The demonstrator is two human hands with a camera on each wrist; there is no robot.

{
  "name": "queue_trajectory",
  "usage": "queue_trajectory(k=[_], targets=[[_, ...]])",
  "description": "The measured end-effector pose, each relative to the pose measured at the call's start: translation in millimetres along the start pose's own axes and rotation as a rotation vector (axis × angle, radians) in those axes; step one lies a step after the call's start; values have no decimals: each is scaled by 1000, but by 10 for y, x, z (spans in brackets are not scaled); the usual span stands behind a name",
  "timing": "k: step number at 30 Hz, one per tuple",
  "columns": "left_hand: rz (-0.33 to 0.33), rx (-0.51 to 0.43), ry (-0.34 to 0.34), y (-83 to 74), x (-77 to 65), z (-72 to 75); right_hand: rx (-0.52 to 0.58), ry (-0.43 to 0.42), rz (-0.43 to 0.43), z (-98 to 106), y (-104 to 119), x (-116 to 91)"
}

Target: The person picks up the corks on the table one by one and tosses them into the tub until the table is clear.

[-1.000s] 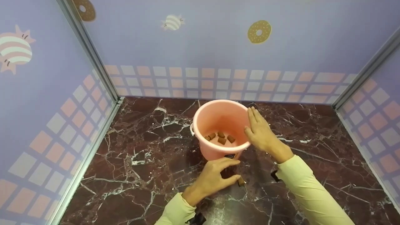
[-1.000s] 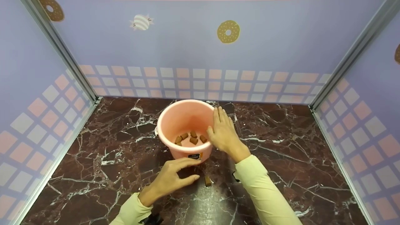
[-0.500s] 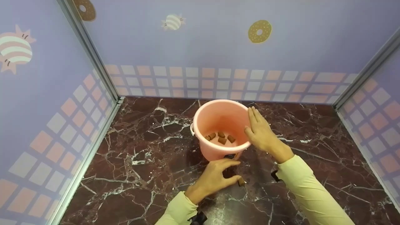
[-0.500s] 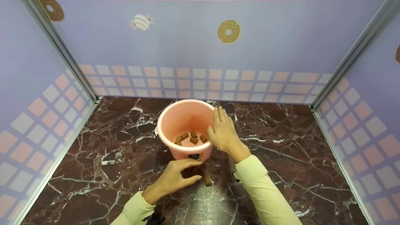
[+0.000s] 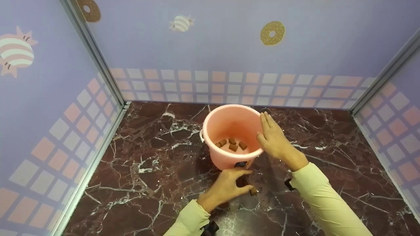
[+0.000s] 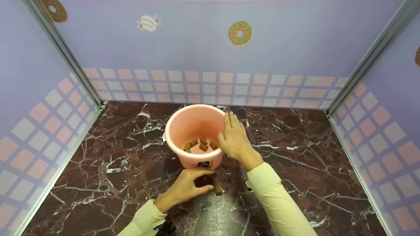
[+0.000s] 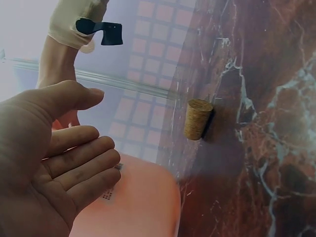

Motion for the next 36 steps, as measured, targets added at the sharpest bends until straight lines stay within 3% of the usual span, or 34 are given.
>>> queue_trajectory(k=[19,32,36], targets=[[62,48,88,71,26,-193,-3,1,1,1,-10,14],[34,102,171,75,5,-398,10,-8,7,3,-1,7],[57,119,195,98,-6,-453,10,2,-1,-4,-10,5]])
Point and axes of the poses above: each hand's wrist, its own x-axis towards the middle knuckle, its own z-axis out of the back of the hand, y = z × x, the point moved 8 cm from there along x, towards the middle knuckle, and after that the axes turned 1 degree about -x, right-handed, at the moved point
